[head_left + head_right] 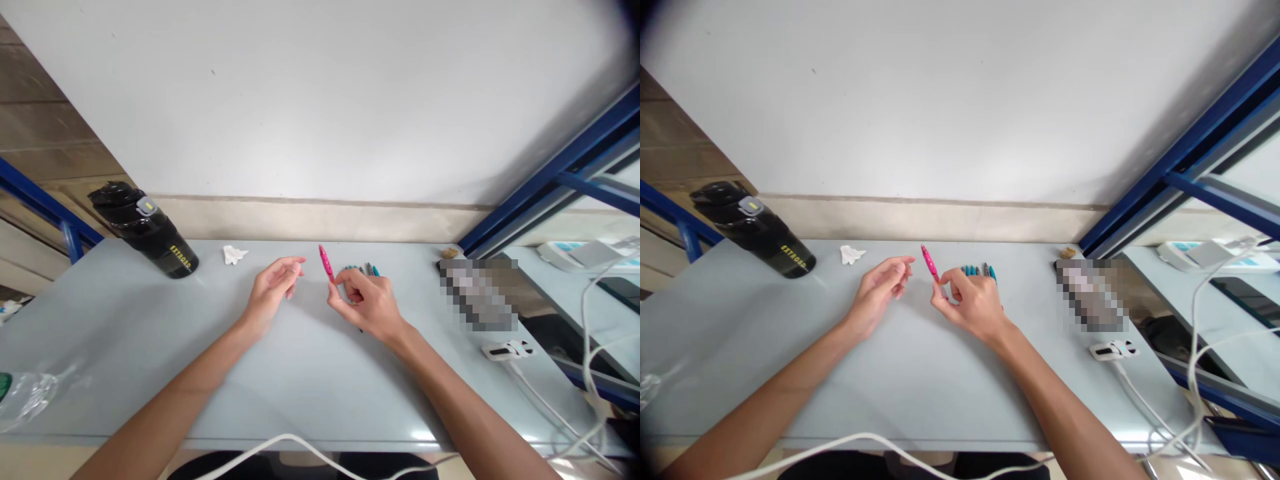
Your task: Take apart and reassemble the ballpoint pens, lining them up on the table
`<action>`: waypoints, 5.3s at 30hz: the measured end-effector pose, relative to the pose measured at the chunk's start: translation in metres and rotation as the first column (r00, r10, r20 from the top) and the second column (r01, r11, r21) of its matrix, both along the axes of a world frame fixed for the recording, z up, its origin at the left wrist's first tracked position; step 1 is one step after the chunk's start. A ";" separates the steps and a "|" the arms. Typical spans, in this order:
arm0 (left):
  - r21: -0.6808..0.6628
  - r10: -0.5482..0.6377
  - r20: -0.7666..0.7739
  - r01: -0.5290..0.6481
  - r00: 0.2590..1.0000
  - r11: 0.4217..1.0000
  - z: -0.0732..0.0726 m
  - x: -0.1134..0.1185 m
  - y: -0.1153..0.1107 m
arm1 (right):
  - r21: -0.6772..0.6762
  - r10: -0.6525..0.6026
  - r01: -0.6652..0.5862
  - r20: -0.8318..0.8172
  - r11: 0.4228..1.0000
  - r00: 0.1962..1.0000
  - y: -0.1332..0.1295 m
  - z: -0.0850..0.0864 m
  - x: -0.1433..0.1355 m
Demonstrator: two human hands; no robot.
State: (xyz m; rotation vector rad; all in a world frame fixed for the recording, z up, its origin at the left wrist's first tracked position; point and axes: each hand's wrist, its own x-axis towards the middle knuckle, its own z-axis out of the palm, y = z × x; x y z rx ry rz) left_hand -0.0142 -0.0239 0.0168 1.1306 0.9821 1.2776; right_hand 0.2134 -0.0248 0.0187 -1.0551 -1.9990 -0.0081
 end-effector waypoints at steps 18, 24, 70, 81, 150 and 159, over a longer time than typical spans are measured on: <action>0.322 0.272 -0.082 -0.232 0.959 0.918 0.012 -0.004 -0.009 | -0.088 -0.388 0.425 0.278 0.901 0.879 -0.003 -0.009 0.077; 0.634 0.374 -0.294 -0.113 0.880 0.765 0.008 -0.011 -0.009 | 0.023 -0.719 0.789 0.429 0.614 0.547 -0.024 -0.052 0.118; -0.039 0.066 0.247 -0.058 0.967 0.998 -0.007 0.000 0.009 | -0.481 0.236 -0.196 0.023 0.854 0.971 0.018 -0.005 -0.029; -0.064 0.086 0.139 -0.078 0.987 0.995 -0.016 0.006 0.007 | -0.196 0.195 -0.152 0.222 0.969 0.956 0.009 -0.024 -0.005; -0.015 0.370 0.115 -0.371 0.922 0.929 -0.003 -0.026 0.025 | -0.206 0.085 -0.051 0.157 0.977 0.984 0.014 -0.011 0.003; 0.004 0.326 0.094 -0.328 0.941 0.945 -0.007 -0.017 0.022 | -0.199 0.081 -0.046 0.175 0.979 0.981 0.013 -0.013 0.003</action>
